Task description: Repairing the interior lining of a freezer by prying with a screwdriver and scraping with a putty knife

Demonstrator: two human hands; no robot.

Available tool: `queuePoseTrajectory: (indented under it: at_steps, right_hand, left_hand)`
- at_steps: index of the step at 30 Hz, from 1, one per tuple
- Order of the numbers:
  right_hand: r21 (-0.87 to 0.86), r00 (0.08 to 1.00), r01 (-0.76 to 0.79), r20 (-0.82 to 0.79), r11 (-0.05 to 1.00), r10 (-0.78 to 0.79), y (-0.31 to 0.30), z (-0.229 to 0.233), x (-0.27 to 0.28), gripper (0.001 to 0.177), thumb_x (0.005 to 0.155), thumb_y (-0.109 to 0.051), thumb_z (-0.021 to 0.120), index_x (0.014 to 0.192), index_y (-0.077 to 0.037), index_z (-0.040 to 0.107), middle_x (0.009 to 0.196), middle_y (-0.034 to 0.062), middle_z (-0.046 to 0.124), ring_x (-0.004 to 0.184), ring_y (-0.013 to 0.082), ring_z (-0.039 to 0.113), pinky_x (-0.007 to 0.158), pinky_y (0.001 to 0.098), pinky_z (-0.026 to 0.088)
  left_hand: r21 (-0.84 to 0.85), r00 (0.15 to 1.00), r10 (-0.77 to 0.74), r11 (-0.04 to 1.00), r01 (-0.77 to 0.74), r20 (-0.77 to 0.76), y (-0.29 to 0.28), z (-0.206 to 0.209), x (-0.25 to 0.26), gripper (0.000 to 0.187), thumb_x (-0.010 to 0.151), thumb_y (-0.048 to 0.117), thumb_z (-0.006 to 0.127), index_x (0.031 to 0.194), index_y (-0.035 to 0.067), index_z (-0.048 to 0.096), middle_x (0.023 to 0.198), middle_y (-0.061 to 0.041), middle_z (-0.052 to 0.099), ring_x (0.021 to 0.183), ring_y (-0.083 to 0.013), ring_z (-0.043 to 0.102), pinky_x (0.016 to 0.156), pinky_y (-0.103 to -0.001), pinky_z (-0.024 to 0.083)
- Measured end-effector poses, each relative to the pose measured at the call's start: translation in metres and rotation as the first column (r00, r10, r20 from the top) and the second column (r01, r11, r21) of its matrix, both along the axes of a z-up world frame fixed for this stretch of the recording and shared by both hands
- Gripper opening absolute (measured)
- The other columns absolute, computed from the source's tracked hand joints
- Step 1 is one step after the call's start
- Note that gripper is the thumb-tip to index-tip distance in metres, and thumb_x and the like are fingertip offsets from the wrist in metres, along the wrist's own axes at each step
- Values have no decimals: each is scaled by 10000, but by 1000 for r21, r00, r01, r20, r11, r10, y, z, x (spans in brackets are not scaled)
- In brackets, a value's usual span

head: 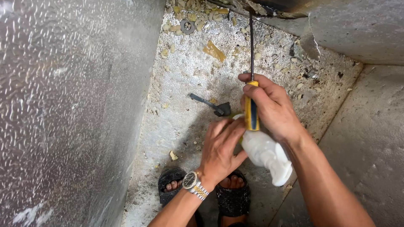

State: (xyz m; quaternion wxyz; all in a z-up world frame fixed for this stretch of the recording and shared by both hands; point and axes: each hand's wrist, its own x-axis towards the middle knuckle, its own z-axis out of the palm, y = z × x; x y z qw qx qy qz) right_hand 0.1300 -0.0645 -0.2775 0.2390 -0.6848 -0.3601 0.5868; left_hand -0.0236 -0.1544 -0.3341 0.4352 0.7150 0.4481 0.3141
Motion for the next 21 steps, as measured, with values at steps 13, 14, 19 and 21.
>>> queuePoseTrajectory:
  at_steps: [13,14,19,21]
  right_hand:
    - [309,978,113,134,944,-161,-74,-38,25,459,1090,-91,443,1493,108,356,790,165,538,540,209,533,489,334,472]
    - [322,964,182,129,929,-234,-73,-38,23,400,1113,-116,438,1449,99,413,796,155,534,527,190,536,462,306,463]
    - [349,932,287,114,892,-345,-61,-35,18,342,1140,-145,437,1398,72,500,804,145,535,490,166,541,407,279,461]
    - [333,924,347,42,877,-381,-60,-41,19,306,1135,-140,428,1373,33,513,775,122,517,458,138,504,392,254,427]
  left_hand:
    - [69,944,325,944,-322,-49,69,14,-90,877,677,87,947,1434,1,514,1355,-240,624,1239,-427,584,1121,-544,418]
    - [27,948,312,950,-311,-62,77,15,-93,896,673,7,914,1457,-10,481,1338,-270,606,1237,-463,571,1115,-587,406]
    - [18,959,275,961,-275,-73,95,10,-93,846,702,-55,867,1452,-30,476,1325,-298,587,1229,-517,566,1082,-591,418]
    - [-32,950,300,952,-304,-93,96,2,-93,846,738,19,891,1476,36,479,1357,-236,583,1273,-450,568,1116,-543,407]
